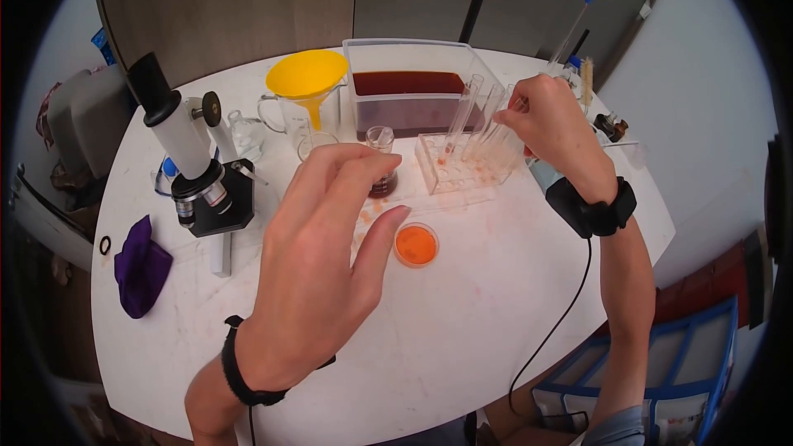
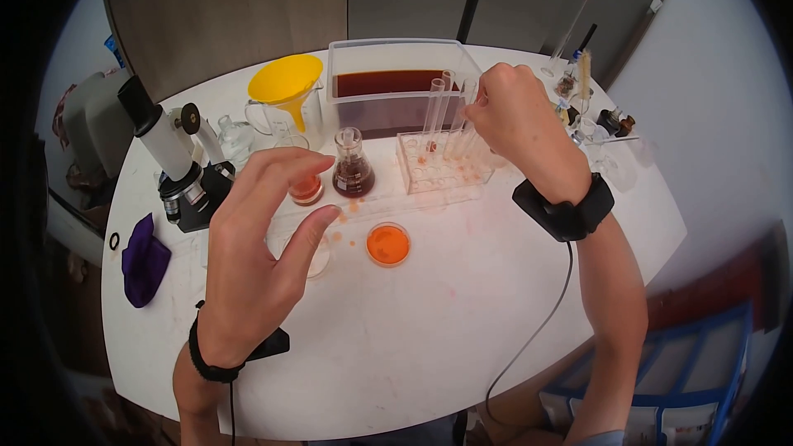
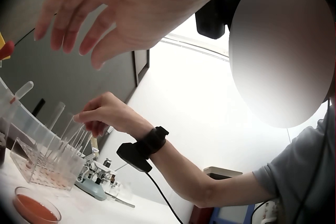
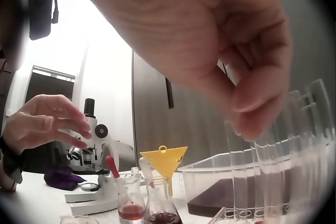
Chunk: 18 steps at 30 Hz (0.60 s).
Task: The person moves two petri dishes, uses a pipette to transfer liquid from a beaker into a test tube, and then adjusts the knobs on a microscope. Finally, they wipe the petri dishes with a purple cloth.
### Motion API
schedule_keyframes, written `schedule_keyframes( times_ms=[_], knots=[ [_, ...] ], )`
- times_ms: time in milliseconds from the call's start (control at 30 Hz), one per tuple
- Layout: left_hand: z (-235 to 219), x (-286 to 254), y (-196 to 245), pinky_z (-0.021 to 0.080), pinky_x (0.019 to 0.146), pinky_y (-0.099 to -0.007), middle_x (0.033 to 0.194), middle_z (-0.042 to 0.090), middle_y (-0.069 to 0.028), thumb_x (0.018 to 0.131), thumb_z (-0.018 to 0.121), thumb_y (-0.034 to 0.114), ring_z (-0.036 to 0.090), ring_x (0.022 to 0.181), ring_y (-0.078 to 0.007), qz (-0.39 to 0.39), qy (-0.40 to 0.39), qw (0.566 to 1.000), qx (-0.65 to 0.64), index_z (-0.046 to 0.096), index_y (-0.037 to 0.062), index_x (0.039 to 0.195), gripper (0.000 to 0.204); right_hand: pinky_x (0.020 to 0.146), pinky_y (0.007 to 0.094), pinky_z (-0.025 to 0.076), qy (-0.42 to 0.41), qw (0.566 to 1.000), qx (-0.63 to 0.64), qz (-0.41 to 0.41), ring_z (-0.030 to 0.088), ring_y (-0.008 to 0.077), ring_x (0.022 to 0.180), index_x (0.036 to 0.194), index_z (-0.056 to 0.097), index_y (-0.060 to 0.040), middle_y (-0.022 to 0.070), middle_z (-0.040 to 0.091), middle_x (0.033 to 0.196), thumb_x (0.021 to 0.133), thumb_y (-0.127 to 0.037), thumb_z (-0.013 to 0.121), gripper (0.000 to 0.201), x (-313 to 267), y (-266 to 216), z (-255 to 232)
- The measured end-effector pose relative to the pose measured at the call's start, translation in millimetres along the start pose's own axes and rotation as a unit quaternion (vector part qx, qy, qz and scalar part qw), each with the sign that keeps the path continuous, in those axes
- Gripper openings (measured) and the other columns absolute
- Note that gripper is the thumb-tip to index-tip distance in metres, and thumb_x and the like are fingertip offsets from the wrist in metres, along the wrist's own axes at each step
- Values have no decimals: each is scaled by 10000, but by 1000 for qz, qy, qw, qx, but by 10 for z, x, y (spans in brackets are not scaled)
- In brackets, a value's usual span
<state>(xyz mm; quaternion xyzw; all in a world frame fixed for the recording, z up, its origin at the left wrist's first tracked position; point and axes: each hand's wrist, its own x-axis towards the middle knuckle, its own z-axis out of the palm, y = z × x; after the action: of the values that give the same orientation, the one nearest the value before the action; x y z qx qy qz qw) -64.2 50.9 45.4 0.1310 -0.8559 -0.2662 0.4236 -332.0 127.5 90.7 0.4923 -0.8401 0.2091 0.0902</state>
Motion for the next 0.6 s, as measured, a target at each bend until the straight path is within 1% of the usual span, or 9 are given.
schedule_keyframes(
  times_ms=[33,100,133,167,233,300,400,533,600],
  knots=[
    [4,-1,-5,532,837,-330,1149,657,-157,831,765,-50,662,925,-247,3,1,1000,0,661,-6,1186,372,660,411,559,0,1000,0,0,685,376,631,753,655,130,290,644,678,788,5,706,140,10,-19,-4],
    [8,-2,-15,533,834,-331,1146,659,-155,832,763,-51,663,920,-245,1,0,1000,0,663,-6,1182,367,695,434,563,-37,997,28,61,687,403,690,769,648,132,304,645,711,798,3,687,138,17,-58,14],
    [5,-5,-21,534,830,-331,1143,661,-153,833,762,-52,664,914,-243,-1,-2,1000,0,665,-7,1179,362,695,434,563,-39,997,31,62,687,403,690,769,648,132,304,645,711,798,3,687,138,12,-8,67],
    [3,-2,-25,534,830,-331,1143,661,-153,833,762,-52,664,914,-243,-3,-5,1000,2,665,-7,1179,362,711,450,559,28,1000,3,-4,683,421,723,776,645,131,307,645,728,803,1,679,137,8,76,148],
    [-1,3,-31,534,829,-329,1138,665,-148,838,756,-54,666,905,-238,7,-2,1000,3,667,-6,1173,350,726,466,556,93,993,-20,-66,678,439,756,784,643,130,309,646,744,808,-1,670,136,-1,134,217],
    [-9,12,-31,534,830,-328,1138,666,-146,840,753,-54,668,906,-236,5,-4,1000,6,667,-6,1171,345,742,491,542,121,990,-29,-71,660,471,788,825,646,129,309,647,768,812,-1,663,131,10,126,195],
    [-9,18,-36,535,832,-326,1141,668,-144,845,749,-54,669,908,-232,4,-4,1000,10,669,-6,1166,335,729,489,540,84,994,-11,-67,659,471,785,859,658,125,312,648,781,820,6,652,126,34,151,183],
    [1,12,-50,536,841,-325,1149,670,-144,852,744,-47,670,918,-233,-1,-3,1000,10,673,-6,1162,320,726,484,541,77,993,-33,-84,667,465,788,882,669,120,313,653,783,826,8,654,127,5,148,207],
    [7,7,-45,535,844,-326,1152,670,-145,854,744,-45,671,924,-233,-4,-7,1000,8,674,-6,1160,316,681,464,543,139,983,-14,-118,670,437,705,884,683,101,283,650,718,852,-24,683,129,-27,99,206]
  ],
)
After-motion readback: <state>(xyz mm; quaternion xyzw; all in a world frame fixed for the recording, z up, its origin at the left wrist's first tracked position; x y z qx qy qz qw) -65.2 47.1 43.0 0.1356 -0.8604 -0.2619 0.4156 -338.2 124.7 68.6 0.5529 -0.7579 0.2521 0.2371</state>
